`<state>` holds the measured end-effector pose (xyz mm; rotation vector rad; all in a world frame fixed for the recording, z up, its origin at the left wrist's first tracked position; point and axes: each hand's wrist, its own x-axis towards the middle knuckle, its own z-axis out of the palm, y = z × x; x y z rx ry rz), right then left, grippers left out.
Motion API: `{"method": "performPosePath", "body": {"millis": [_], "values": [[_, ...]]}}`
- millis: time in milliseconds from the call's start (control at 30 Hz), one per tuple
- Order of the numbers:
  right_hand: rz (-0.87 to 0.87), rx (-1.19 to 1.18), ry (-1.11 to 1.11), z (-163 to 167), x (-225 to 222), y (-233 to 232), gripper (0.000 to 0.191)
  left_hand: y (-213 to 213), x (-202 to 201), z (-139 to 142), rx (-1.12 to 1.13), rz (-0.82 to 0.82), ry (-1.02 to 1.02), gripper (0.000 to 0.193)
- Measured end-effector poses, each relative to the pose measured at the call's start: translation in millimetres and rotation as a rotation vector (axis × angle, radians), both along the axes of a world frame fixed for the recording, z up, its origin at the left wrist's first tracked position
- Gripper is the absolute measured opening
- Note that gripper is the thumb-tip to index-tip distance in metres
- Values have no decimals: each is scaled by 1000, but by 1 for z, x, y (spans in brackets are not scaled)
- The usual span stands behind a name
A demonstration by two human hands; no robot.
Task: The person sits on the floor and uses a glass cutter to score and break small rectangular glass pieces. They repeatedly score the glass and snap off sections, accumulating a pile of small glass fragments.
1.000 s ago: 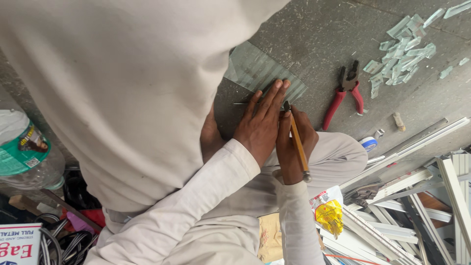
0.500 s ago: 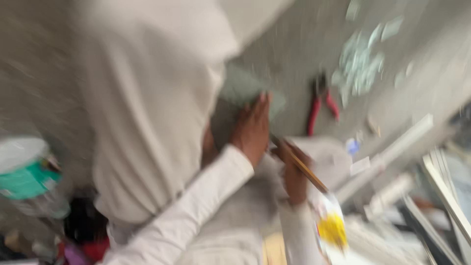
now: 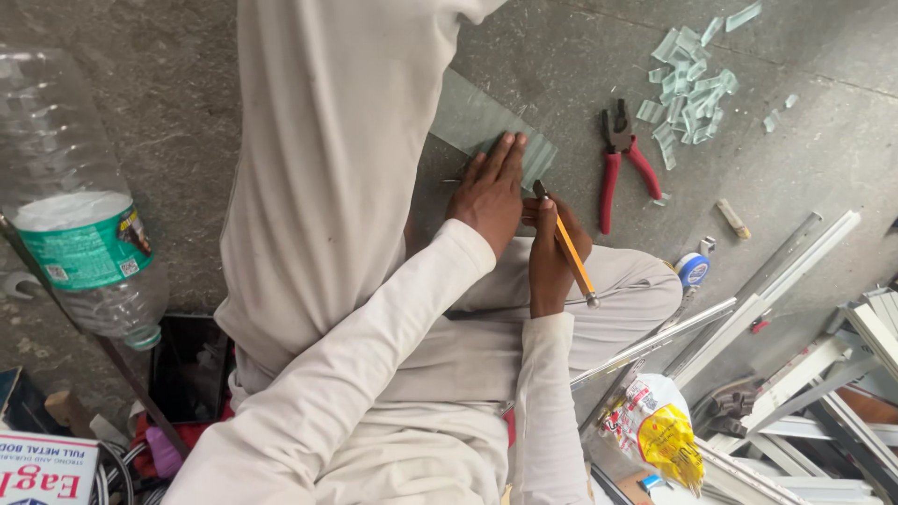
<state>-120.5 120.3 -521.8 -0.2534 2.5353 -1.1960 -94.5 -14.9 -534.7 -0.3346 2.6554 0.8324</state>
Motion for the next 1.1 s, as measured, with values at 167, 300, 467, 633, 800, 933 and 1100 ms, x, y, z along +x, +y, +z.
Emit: {"method": "performPosePath", "body": {"millis": [167, 300, 467, 633, 800, 933, 1100], "values": [[-3, -11, -22, -20, -15, -2, 32, 3, -13, -13, -23, 9, 5, 56], [-29, 21, -36, -28, -20, 0, 32, 5, -16, -18, -35, -33, -16, 57], [4, 62, -4, -34, -24, 0, 32, 7, -19, -26, 16, -20, -25, 54], [25, 133, 44, -36, -24, -6, 32, 7, -22, -33, 49, 14, -19, 52], [36, 248, 71, -36, -27, -11, 33, 8, -22, -38, 44, 35, -11, 51], [35, 143, -59, -33, -37, -16, 35, 9, -22, -40, -14, 88, 7, 58], [81, 177, -35, -27, -50, -26, 34, 8, -29, -38, -57, 31, -58, 60]]}}
